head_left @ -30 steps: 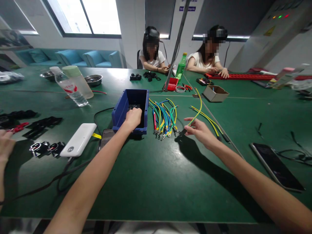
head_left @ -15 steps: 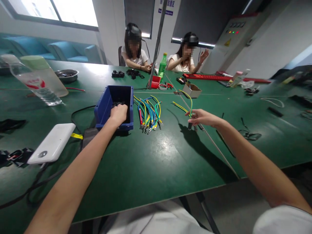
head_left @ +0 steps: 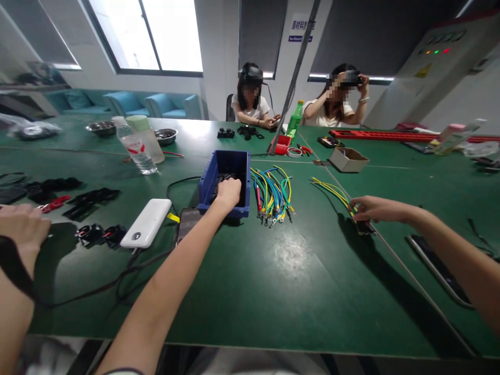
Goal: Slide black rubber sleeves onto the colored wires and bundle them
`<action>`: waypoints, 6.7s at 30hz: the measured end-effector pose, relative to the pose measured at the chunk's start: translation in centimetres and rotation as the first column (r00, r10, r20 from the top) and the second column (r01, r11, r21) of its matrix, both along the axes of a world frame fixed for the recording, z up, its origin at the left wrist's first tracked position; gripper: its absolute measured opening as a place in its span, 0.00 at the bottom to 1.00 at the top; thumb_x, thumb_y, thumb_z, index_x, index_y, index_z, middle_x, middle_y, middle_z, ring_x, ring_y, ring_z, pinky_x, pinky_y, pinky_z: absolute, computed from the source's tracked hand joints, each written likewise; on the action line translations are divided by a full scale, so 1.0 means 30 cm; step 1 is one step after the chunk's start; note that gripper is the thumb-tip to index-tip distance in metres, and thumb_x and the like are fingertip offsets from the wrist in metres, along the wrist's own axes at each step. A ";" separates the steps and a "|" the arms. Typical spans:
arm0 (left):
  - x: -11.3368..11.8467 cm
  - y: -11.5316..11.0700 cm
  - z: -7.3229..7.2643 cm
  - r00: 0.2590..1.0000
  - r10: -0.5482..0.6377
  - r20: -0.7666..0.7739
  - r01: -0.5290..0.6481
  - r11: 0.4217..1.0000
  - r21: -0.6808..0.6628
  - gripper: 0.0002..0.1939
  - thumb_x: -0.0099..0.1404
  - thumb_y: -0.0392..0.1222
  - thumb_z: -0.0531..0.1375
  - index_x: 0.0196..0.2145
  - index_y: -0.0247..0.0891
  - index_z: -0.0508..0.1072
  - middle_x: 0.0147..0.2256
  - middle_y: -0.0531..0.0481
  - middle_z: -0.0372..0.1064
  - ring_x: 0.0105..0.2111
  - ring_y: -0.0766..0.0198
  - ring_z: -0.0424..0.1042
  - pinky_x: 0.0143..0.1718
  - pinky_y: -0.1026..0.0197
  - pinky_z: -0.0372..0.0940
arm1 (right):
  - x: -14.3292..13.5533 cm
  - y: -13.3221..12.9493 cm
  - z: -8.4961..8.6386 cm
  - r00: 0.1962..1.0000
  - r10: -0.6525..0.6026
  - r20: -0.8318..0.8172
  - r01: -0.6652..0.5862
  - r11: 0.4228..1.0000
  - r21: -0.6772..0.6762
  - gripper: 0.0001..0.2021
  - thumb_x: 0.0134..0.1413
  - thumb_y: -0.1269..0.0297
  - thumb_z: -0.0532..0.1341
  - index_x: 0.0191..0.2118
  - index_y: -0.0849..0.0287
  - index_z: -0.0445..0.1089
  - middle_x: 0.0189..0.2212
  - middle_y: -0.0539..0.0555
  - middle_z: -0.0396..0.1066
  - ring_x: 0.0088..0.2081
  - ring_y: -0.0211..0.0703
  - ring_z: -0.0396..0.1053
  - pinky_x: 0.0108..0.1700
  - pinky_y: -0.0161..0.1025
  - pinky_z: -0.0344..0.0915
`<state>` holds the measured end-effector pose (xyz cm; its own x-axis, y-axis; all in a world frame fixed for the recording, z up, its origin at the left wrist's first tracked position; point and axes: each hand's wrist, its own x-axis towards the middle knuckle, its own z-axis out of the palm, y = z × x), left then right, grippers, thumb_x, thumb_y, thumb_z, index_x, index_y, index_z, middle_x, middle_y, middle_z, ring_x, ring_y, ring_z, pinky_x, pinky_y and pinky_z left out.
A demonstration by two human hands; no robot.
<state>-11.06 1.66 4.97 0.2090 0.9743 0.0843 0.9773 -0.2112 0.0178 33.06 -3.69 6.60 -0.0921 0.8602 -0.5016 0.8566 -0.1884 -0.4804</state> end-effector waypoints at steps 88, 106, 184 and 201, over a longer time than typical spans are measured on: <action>0.007 -0.382 -0.178 0.668 -0.600 0.440 0.480 0.799 0.362 0.11 0.67 0.37 0.55 0.46 0.36 0.72 0.40 0.45 0.75 0.40 0.61 0.74 0.43 0.58 0.69 | -0.577 0.101 -0.178 0.867 -0.073 -0.493 0.281 0.889 0.361 0.18 0.50 0.50 0.59 0.21 0.58 0.60 0.13 0.45 0.53 0.15 0.31 0.49 0.17 0.31 0.43; 0.008 -0.389 -0.178 0.675 -0.490 0.551 0.340 0.870 0.357 0.12 0.67 0.38 0.55 0.46 0.35 0.73 0.42 0.44 0.76 0.42 0.59 0.75 0.45 0.55 0.69 | -0.686 0.005 -0.041 0.647 0.079 -0.758 0.310 0.881 0.357 0.20 0.49 0.45 0.62 0.27 0.57 0.60 0.14 0.43 0.60 0.13 0.29 0.50 0.15 0.30 0.43; 0.069 -0.464 -0.142 0.563 -0.394 0.727 0.309 0.916 0.257 0.05 0.56 0.33 0.62 0.33 0.36 0.77 0.29 0.49 0.73 0.29 0.66 0.70 0.31 0.64 0.64 | -0.726 -0.323 -0.225 0.189 -0.061 -0.980 0.435 0.900 0.028 0.11 0.47 0.67 0.69 0.31 0.57 0.64 0.29 0.47 0.72 0.30 0.38 0.74 0.35 0.36 0.70; 0.059 -0.454 -0.146 0.537 -0.396 0.745 0.312 0.914 0.261 0.05 0.56 0.33 0.62 0.33 0.36 0.76 0.29 0.49 0.74 0.28 0.66 0.69 0.31 0.64 0.64 | -0.724 -0.324 -0.231 0.204 -0.094 -0.974 0.434 0.901 0.004 0.11 0.43 0.67 0.71 0.31 0.57 0.67 0.28 0.48 0.74 0.30 0.38 0.75 0.35 0.36 0.71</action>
<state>-9.28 -11.97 0.60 0.3497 0.8153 0.4616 0.4453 -0.5781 0.6837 11.34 -13.41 -0.34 -0.0851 0.9962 -0.0197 -0.3282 -0.0467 -0.9434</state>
